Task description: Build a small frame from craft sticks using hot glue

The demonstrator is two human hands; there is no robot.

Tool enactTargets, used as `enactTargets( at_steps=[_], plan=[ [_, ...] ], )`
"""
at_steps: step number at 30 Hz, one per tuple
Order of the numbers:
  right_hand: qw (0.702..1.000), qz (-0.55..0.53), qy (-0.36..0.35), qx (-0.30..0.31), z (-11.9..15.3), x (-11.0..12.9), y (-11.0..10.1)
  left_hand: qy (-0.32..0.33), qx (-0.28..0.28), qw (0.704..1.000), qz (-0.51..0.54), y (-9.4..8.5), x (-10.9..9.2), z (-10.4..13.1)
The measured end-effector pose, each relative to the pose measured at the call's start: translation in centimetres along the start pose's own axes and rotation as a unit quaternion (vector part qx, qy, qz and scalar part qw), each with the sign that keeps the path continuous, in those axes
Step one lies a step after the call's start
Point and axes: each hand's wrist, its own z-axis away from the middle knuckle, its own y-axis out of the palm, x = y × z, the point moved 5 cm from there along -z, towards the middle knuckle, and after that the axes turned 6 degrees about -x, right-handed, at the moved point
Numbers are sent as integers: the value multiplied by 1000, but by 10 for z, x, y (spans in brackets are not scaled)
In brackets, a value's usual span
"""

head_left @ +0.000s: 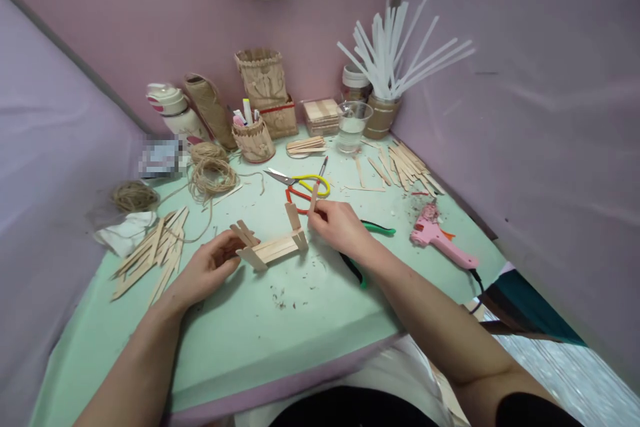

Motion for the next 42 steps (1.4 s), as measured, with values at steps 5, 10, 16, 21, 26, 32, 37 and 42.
enactTargets(
  at_steps=[5, 10, 16, 21, 26, 32, 37, 42],
  plan=[
    [1000, 17, -10, 19, 5, 1, 6, 2, 25, 999, -27, 0, -8, 4],
    [998, 42, -34, 41, 8, 4, 12, -9, 40, 992, -116, -2, -13, 10],
    [993, 67, -70, 67, 10, 3, 23, -2, 67, 990, -126, 1, -14, 10],
    [992, 81, -74, 67, 9, -1, 26, -19, 5, 988, -154, -14, -18, 4],
    [992, 86, -78, 56, 8, 1, 24, 7, 50, 980, -192, -25, -41, -22],
    [991, 80, -76, 78, 10, 5, 25, 83, 157, 978, -111, -1, -56, -86],
    [991, 81, -74, 80, 10, 6, 26, 151, 258, 954, -23, 29, -59, -110],
    [990, 88, -88, 68, 11, 4, 29, 165, 300, 939, 12, 39, -67, -114]
  ],
)
